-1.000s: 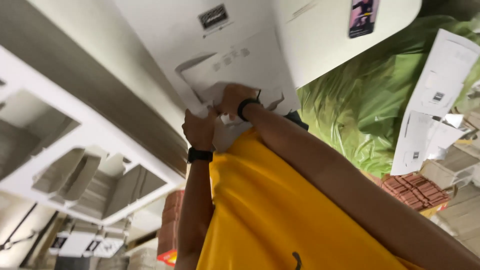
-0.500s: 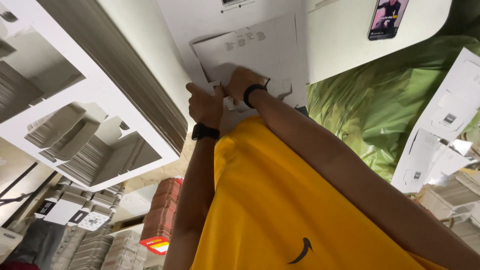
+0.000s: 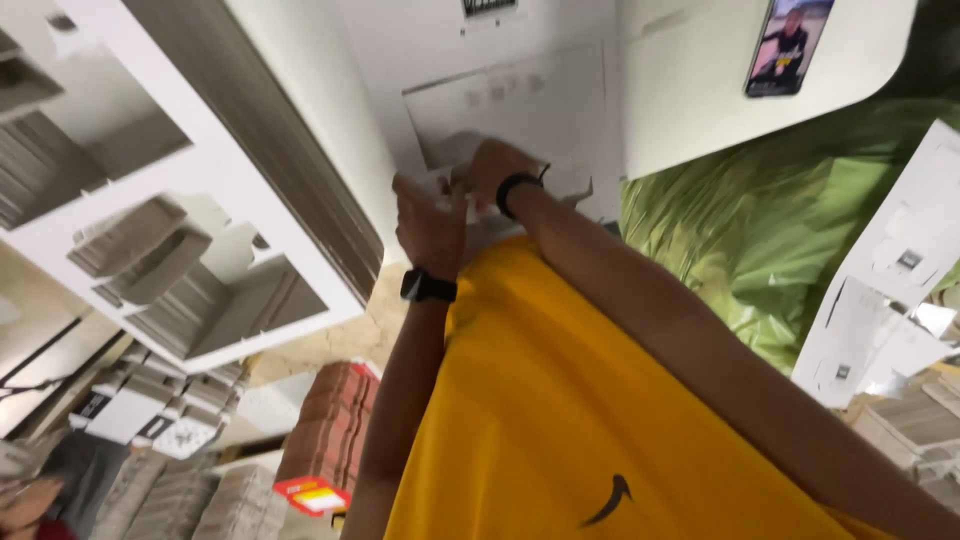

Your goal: The person is folding and assembling white cardboard sheets into box inserts at a work table in a factory setting.

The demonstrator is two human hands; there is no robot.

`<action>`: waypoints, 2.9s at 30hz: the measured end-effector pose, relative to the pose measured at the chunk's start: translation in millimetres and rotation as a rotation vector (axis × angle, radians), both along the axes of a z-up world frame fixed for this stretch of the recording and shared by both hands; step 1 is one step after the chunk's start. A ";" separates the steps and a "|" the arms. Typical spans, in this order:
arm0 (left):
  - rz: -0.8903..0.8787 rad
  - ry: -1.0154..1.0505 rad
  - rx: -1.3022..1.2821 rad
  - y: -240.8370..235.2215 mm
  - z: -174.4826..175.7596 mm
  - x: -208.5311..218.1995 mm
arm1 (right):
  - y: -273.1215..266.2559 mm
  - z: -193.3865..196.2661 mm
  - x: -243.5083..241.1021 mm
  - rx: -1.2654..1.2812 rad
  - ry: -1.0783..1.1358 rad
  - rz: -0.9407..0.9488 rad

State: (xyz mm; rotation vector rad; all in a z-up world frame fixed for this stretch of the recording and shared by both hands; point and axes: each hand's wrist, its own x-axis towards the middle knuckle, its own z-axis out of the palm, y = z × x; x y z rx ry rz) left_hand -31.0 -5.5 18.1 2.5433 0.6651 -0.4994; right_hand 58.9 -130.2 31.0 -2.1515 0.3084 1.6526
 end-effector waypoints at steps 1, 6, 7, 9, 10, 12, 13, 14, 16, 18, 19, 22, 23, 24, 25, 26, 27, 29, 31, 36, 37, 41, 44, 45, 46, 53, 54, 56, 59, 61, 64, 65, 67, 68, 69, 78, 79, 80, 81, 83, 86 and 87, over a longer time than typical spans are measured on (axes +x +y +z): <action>0.005 0.028 -0.118 -2.8 15.2 -0.7 | -1.2 7.9 -1.3 0.009 0.012 -0.032; -0.043 0.035 0.033 -9.3 22.2 3.7 | 7.3 -29.7 -19.2 -0.007 -0.038 -0.017; 0.031 0.055 -0.009 -8.5 26.6 5.1 | 7.2 -31.6 -22.5 0.001 -0.065 -0.024; 0.070 0.162 -0.036 6.2 -6.5 3.9 | 10.3 -9.0 -18.7 0.004 -0.064 -0.005; 0.106 0.257 -0.067 11.9 -24.7 6.0 | 10.1 1.4 -13.9 0.001 -0.075 0.012; 0.096 0.298 -0.040 10.8 -20.9 11.2 | 9.3 -5.7 -11.0 0.014 -0.048 0.018; 0.088 0.334 -0.011 10.6 -19.3 15.7 | 9.2 -9.5 -7.8 0.032 -0.024 0.024; 0.086 0.334 -0.012 12.5 -20.7 17.9 | 9.6 -15.5 -8.3 0.030 -0.025 0.023; 0.141 0.304 -0.098 16.8 -22.9 19.3 | 11.0 -27.4 -12.1 -0.013 0.004 0.029; 0.130 0.277 -0.072 11.5 -21.1 16.0 | 12.4 -36.6 -16.3 -0.014 -0.017 0.031; 0.122 0.246 -0.045 8.3 -19.7 14.4 | 12.5 -40.8 -18.6 -0.014 -0.041 0.034; 0.045 0.114 -0.009 4.1 25.3 23.4 | 5.3 -54.3 -22.3 0.004 -0.176 -0.066; 0.046 0.098 -0.017 -7.2 29.5 27.5 | -2.7 -75.5 -18.5 -0.003 -0.192 -0.064; 0.018 0.035 0.042 -11.3 44.5 18.2 | -0.8 -89.6 -29.6 0.000 -0.156 -0.020; -0.011 -0.028 0.101 -15.5 59.4 8.6 | 1.7 -103.7 -41.8 0.004 -0.121 0.025; -0.009 -0.023 0.106 -1.6 48.6 1.0 | 9.7 -73.2 -39.2 0.008 -0.116 0.026; -0.019 -0.047 0.112 11.6 37.4 -6.0 | 16.7 -43.3 -35.5 0.016 -0.072 -0.008; -0.024 -0.141 0.086 8.4 -9.6 12.8 | 6.6 -27.8 1.4 -0.008 -0.098 -0.040; 0.055 0.035 0.131 12.4 -36.3 -16.1 | 11.9 -32.6 -16.1 0.120 -0.112 0.410; 0.067 0.097 0.104 -5.0 -12.4 -12.2 | 8.2 -49.5 -27.5 -0.011 -0.135 0.004; 0.030 0.104 0.127 -4.6 -10.5 -12.6 | 8.8 -49.9 -28.5 -0.019 -0.143 -0.011; 0.034 0.101 0.166 -5.6 -7.2 -7.3 | 5.4 -31.9 -22.9 -0.003 -0.144 -0.015; 0.074 0.053 0.245 1.9 -24.4 -6.4 | 8.6 -24.1 -18.5 0.100 -0.135 0.369; 0.091 0.077 0.188 6.8 -39.1 -9.5 | 5.9 -25.4 -17.9 0.085 -0.100 0.181; 0.108 0.101 0.131 11.4 -54.7 -11.8 | 3.3 -27.3 -16.4 0.070 -0.068 -0.006; 0.066 0.204 0.135 -1.2 -20.4 6.7 | 1.0 -36.7 -19.8 0.057 -0.064 -0.017; 0.041 0.235 0.103 0.3 -15.5 10.5 | 2.6 -48.4 -22.0 0.055 -0.052 0.034; 0.013 0.262 0.071 3.8 -12.3 15.9 | 5.2 -61.4 -23.7 0.051 -0.043 0.083; 0.031 0.277 0.042 9.4 -12.7 20.6 | 7.1 -64.9 -24.7 0.024 -0.023 0.026; -0.019 0.304 0.028 8.5 -7.8 27.6 | 3.1 -66.3 -24.3 0.023 0.005 -0.024; -0.020 0.341 0.068 -1.4 4.6 34.4 | 5.0 -54.8 -19.3 0.041 0.010 0.029; -0.024 0.340 0.064 -2.0 8.0 35.0 | 3.4 -51.4 -17.4 0.037 0.009 0.025; -0.035 0.343 0.086 -6.0 14.5 35.8 | -3.2 -44.4 -14.5 0.060 0.008 -0.112; -0.044 0.342 0.081 -6.8 16.0 35.5 | -2.4 -34.4 -11.6 0.054 0.007 -0.120; -0.035 0.341 0.104 -7.9 17.3 35.6 | -1.9 -24.8 -8.2 0.045 0.008 -0.096; 0.158 0.379 0.090 -6.3 -3.0 40.3 | 5.3 -78.3 -16.4 0.067 0.073 0.278; 0.168 0.350 0.000 -4.2 -1.8 41.4 | 4.2 -78.4 -16.0 0.024 0.075 0.065; 0.181 0.358 0.020 -0.8 4.2 41.2 | 6.3 -69.9 -15.2 0.044 0.084 0.074; 0.187 0.339 -0.050 2.0 10.1 40.7 | 7.7 -61.6 -14.5 0.044 0.055 0.058; 0.185 0.310 -0.134 -1.7 13.0 43.8 | 4.1 -62.6 -15.5 0.029 0.013 0.035; 0.133 0.314 -0.105 -3.3 24.4 42.1 | 7.9 -74.3 -25.9 0.023 -0.058 0.160; 0.084 0.292 -0.043 -4.0 30.8 40.7 | 6.7 -73.6 -25.5 0.006 -0.095 0.127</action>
